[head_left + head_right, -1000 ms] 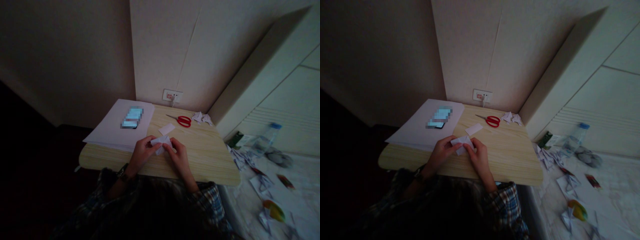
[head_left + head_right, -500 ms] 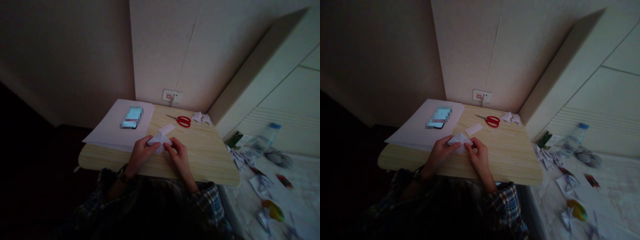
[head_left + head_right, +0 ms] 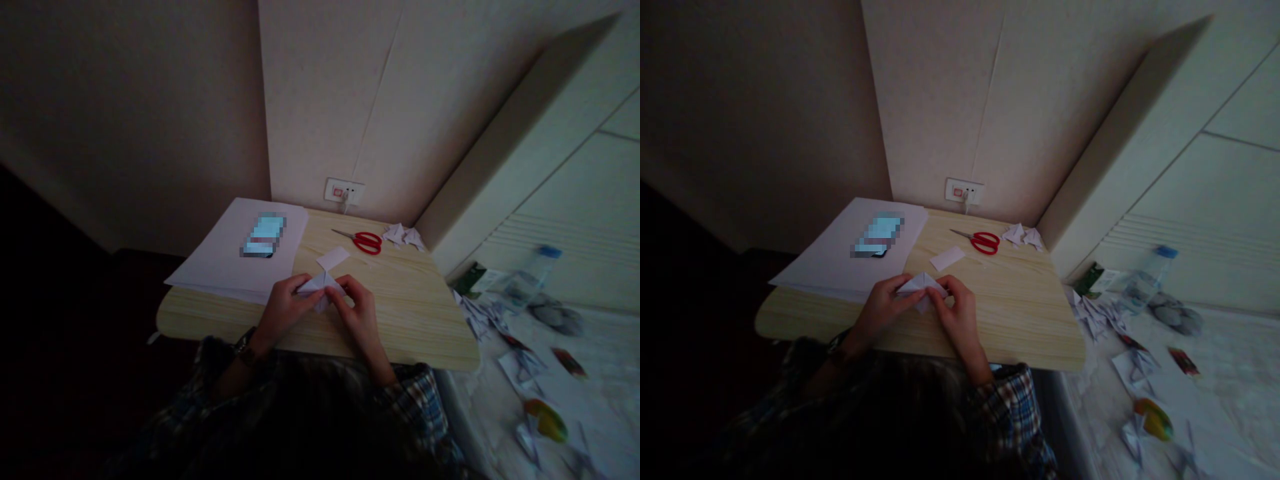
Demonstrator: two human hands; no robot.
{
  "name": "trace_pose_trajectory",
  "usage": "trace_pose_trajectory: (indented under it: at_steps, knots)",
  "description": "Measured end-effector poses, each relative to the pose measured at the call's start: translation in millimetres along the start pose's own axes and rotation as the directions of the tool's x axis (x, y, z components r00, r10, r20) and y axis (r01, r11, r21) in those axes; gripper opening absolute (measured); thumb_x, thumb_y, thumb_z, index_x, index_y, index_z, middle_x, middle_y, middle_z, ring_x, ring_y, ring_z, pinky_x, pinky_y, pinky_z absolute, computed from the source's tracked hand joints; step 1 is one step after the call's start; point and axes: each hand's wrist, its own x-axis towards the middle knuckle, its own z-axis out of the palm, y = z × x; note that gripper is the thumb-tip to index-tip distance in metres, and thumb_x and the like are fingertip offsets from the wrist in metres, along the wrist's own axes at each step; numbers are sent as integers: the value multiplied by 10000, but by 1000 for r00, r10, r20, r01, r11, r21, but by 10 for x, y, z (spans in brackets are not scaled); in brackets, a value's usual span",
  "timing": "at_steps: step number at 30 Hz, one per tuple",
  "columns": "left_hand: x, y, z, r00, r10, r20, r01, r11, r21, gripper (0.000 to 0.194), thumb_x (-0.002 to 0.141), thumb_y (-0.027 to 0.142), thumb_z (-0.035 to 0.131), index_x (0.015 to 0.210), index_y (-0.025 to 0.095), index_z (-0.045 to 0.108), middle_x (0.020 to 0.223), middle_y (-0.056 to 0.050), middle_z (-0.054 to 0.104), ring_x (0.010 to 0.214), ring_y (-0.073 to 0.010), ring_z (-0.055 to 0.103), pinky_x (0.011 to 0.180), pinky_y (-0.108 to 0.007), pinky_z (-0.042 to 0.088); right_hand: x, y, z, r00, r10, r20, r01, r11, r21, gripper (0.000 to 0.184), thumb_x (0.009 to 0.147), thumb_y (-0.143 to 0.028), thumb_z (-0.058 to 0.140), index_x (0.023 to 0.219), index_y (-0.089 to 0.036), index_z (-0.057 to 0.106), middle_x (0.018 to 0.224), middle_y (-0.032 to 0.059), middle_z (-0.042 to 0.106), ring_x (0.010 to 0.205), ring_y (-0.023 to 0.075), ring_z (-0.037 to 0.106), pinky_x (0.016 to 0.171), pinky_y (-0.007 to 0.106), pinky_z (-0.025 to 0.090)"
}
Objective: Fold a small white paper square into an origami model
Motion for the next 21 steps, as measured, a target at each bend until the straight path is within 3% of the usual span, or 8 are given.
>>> trace_pose_trajectory:
  at_steps: [7, 14, 21]
  knots:
    - [-14, -8, 3, 998, 60, 9, -60, 997, 42, 149, 714, 301, 627, 697, 154, 628, 646, 12, 600, 635, -146, 552, 589, -215, 427, -12, 23, 8, 999, -41, 2, 41, 999, -32, 228, 879, -309, 506, 701, -195, 594, 638, -12, 577, 631, 144, 521, 606, 258, 391]
    - [2, -20, 20, 999, -33, 7, 33, 998, -46, 196, 696, 336, 647, 759, 151, 659, 712, -2, 658, 711, -178, 607, 638, -233, 466, 4, 24, 14, 1000, -1, -26, 1, 1000, 7, 200, 852, -312, 557, 694, -195, 592, 634, -19, 587, 630, 140, 538, 616, 251, 410]
    - [2, 8, 12, 999, -35, 0, 35, 999, -25, 184, 676, 300, 652, 764, 140, 674, 708, -9, 673, 688, -180, 609, 633, -241, 466, 6, 37, 8, 998, -6, -63, 7, 1000, 9, 209, 855, -297, 531, 674, -200, 566, 624, -21, 568, 620, 137, 530, 604, 248, 403]
